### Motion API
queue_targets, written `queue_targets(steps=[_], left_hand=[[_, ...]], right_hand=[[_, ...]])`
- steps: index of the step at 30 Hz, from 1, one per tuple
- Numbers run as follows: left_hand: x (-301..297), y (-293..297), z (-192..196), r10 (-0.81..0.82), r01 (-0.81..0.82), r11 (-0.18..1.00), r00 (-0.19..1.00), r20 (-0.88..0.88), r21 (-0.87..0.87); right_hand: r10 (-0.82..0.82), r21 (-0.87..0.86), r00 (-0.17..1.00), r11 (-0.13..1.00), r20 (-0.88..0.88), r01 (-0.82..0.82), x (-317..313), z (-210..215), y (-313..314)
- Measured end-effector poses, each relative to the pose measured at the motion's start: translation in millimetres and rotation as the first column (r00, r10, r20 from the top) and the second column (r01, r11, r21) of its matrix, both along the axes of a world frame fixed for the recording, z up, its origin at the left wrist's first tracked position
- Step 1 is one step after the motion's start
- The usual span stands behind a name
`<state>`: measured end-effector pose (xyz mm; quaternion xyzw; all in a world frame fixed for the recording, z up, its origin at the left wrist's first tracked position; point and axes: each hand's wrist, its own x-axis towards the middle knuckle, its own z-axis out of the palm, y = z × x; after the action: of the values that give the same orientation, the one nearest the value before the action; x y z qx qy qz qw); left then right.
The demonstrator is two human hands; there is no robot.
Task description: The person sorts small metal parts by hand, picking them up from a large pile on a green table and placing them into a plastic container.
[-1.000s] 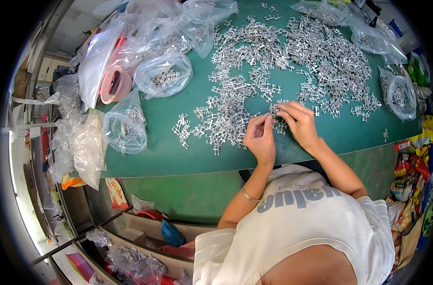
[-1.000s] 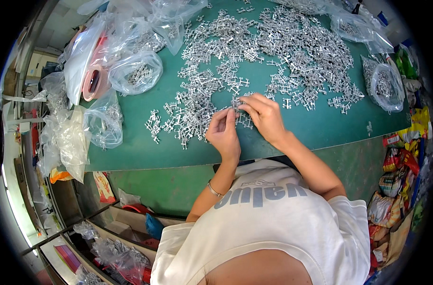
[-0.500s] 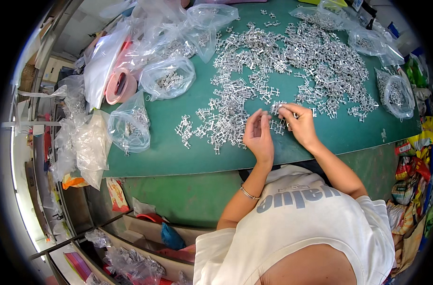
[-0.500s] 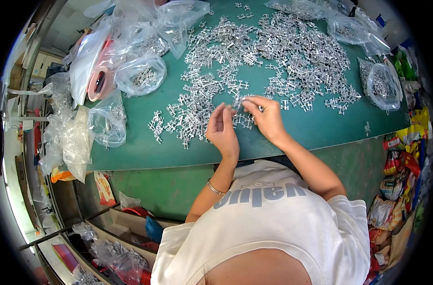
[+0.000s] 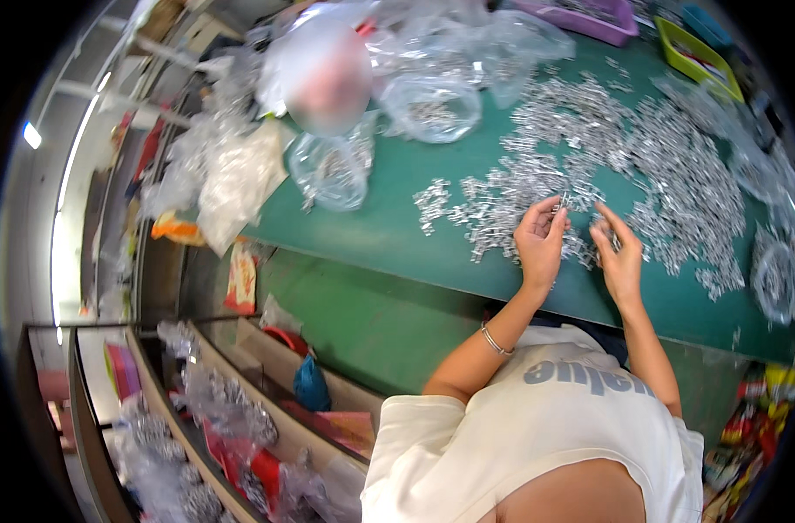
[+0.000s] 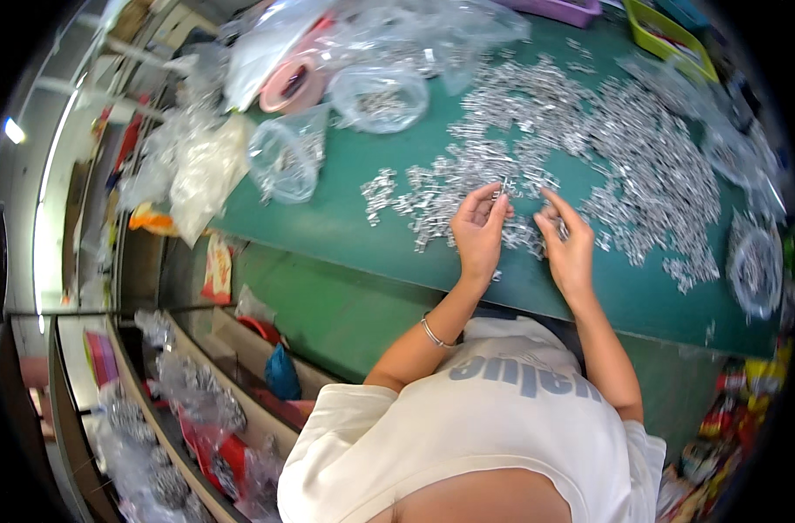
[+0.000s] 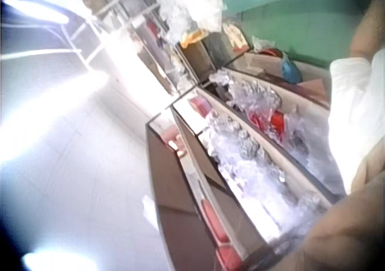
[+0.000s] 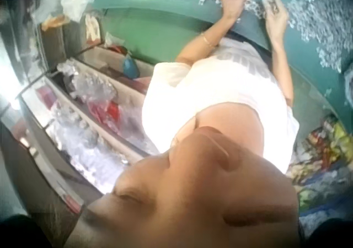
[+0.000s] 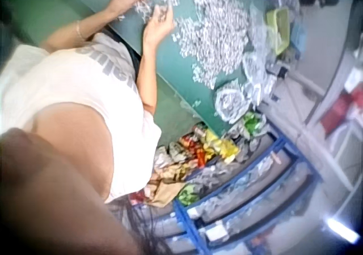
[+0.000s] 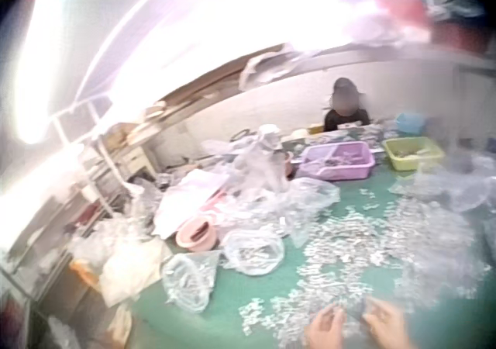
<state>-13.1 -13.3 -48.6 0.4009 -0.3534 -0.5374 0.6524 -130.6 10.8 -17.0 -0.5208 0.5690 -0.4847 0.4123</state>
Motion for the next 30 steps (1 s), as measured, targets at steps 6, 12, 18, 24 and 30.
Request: queue_targets(steps=[6,12,18,24,30], left_hand=[[106,7,19,0.555,-0.545,0.831,0.823,0.121,-0.108],[254,-14,-9,0.847,-0.839,0.511,0.456,0.274,-0.186],[379,-51,-30,0.640,-0.769,0.573,0.206,0.740,-0.282],[290,-37,-11,0.763,-0.592,0.435,-0.157,0.627,-0.678],[119,7,12,0.350,-0.075,0.930,0.491,0.798,-0.361]], right_hand=[[0.501,-0.126,0.668,0.741,-0.550,-0.660,27,6,26],[0.394,-0.116,0.671,0.805,-0.628,-0.582,26,-18,18],[0.352,-0.273,0.810,0.815,-0.469,-0.512,15,-21,4],[0.056,0.312,0.870,0.921,0.490,-0.235,-6,-13,-2],[0.012,0.140,1.000,0.990,0.003,-0.012,-4,-12,-10]])
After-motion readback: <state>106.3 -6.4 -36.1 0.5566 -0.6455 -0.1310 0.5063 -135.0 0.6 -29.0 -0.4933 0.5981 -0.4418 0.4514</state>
